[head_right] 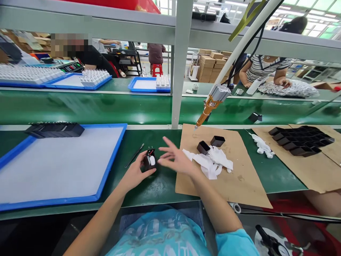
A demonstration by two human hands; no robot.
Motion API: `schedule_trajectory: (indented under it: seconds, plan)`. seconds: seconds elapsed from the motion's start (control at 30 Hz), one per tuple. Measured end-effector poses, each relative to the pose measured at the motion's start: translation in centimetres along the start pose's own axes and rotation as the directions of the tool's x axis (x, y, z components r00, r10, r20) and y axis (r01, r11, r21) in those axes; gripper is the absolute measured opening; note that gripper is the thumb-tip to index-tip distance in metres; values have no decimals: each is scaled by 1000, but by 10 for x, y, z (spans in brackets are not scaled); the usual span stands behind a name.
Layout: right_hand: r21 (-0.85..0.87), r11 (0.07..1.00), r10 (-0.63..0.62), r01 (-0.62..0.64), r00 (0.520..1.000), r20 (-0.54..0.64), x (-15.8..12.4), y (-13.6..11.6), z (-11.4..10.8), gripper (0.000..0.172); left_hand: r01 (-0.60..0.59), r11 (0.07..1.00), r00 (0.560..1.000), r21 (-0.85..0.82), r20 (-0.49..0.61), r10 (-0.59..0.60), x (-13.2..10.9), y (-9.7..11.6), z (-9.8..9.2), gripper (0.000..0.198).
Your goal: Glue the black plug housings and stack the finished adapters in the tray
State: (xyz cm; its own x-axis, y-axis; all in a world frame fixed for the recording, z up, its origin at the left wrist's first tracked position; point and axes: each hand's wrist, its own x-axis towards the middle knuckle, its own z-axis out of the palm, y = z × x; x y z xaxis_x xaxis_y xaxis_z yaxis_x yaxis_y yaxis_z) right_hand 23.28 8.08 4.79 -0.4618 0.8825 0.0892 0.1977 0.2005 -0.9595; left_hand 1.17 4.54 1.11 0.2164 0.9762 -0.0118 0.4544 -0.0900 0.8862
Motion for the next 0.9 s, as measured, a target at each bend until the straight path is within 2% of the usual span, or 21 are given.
schedule_trajectory:
  seconds: [0.03, 0.07, 0.1, 0.13, 0.17, 0.2, 0.23, 0.27, 0.3, 0.37, 0.43, 0.5, 0.57, 0.6, 0.7, 0.8, 0.9]
  plan:
    - [13, 999, -45, 48, 986, -158, 0, 2, -15, 68, 11, 1000, 1000, 2, -1, -11, -3, -4, 0, 68]
    - [-3, 994, -105, 112, 923, -371, 1, 5, -33, 53, 23, 1000, 1000, 7, 2, -23, -5, -8, 0, 67]
    - [-47, 984, -168, 175, 787, -593, 4, 9, -52, 45, 35, 999, 999, 13, 6, -35, -8, -12, -1, 66]
    - [-95, 972, -214, 217, 630, -747, 8, 14, -73, 45, 48, 999, 999, 22, 10, -49, -10, -15, -2, 66]
    - [-134, 961, -240, 242, 488, -839, 13, 20, -94, 49, 64, 997, 998, 38, 14, -65, -12, -18, -2, 66]
    - [-139, 958, -234, 251, 404, -884, 19, 25, -115, 57, 77, 995, 997, 61, 19, -78, -14, -19, -4, 66]
    - [-100, 966, -190, 239, 390, -901, 25, 31, -134, 65, 83, 993, 996, 84, 26, -85, -16, -20, -5, 67]
    - [-31, 978, -116, 205, 417, -902, 32, 36, -152, 73, 82, 992, 995, 100, 39, -87, -17, -20, -7, 68]
    - [33, 988, -43, 153, 464, -885, 39, 42, -167, 81, 80, 991, 995, 104, 56, -86, -18, -20, -9, 70]
    - [112, 992, 52, 65, 590, -806, 52, 51, -189, 91, 89, 992, 991, 95, 91, -98, -20, -18, -12, 74]
    - [146, 989, 93, 17, 699, -709, 62, 57, -200, 95, 129, 987, 985, 94, 102, -139, -21, -16, -13, 76]
    - [120, 993, 72, 7, 765, -640, 69, 60, -201, 95, 160, 981, 984, 106, 60, -167, -23, -14, -10, 76]
    - [64, 998, 34, 7, 787, -615, 72, 59, -194, 92, 164, 980, 986, 117, -19, -163, -25, -12, -6, 74]
    - [44, 999, 25, 4, 784, -620, 72, 57, -189, 89, 162, 980, 986, 114, -51, -157, -26, -12, -4, 73]
    - [45, 999, 30, 1, 738, -675, 67, 46, -166, 82, 119, 992, 991, 49, -70, -115, -32, -13, -2, 62]
    - [51, 998, 15, 29, 716, -697, 58, 32, -130, 72, 73, 997, 993, -8, -89, -73, -36, -16, -2, 47]
    - [131, 988, 24, 84, 752, -659, 45, 18, -82, 57, 101, 993, 987, 67, -132, -91, -36, -18, 0, 41]
